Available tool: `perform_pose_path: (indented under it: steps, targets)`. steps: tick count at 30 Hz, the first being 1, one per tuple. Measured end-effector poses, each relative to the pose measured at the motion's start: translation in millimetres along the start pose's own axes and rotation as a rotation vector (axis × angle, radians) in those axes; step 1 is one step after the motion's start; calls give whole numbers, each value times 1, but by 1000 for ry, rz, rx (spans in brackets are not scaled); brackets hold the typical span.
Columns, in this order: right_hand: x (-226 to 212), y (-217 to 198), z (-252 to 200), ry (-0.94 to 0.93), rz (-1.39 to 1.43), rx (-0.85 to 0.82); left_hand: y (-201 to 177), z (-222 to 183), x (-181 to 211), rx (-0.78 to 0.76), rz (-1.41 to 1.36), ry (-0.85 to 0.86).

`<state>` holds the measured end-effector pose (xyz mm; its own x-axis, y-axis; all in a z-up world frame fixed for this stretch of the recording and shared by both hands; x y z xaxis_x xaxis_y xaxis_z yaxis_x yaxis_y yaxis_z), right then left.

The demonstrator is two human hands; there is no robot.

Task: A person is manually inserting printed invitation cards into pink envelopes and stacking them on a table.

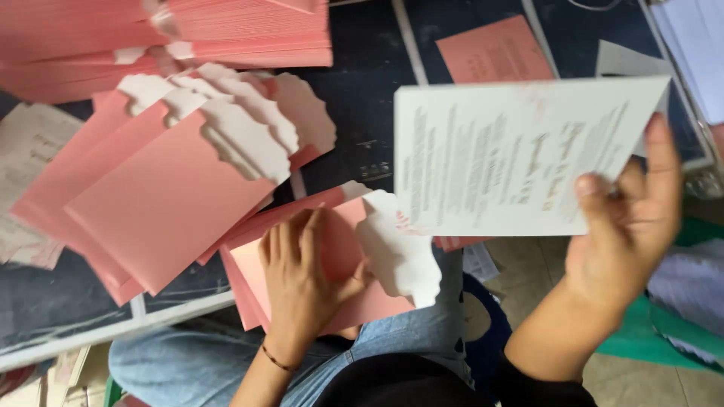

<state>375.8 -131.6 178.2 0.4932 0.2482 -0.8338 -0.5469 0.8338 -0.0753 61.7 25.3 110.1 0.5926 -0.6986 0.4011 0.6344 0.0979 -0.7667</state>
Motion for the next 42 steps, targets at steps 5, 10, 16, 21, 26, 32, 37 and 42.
perform_pose_path:
  steps: [5, 10, 16, 21, 26, 32, 37, 42]
  targets:
    - [-5, 50, -22, 7, -15, -129, -25, 2, -7, 86, 114, -2]
    - [5, 70, -46, 95, -83, -264, -45, 2, -35, 168, 254, -2]
    - [5, 75, -51, 76, -81, -278, -50, 6, -40, 189, 243, 73]
    - [6, 92, -60, 159, -25, -317, -43, 9, -32, 244, 194, 145]
    - [-2, 128, -87, 180, -99, -426, -33, 13, -18, 250, 138, 158]
    - [0, 141, -93, 174, -80, -550, -43, 7, -20, 175, 134, 109]
    - [4, 126, -68, 211, 158, -278, -74, -9, -63, 242, -227, -293]
    - [5, 166, -93, 146, 102, -735, -37, -24, -73, 133, -718, -534]
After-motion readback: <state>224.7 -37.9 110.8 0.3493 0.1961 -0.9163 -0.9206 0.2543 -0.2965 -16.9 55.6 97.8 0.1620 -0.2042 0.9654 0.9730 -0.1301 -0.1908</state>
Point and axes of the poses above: each hand's wrist, its own z-axis towards the middle knuckle, its own y-axis out of the palm, x = y × z, the point moved 6 cm from there along z, towards the middle knuckle, and after that the axes turned 1 degree about -y, right-handed, at the moved point
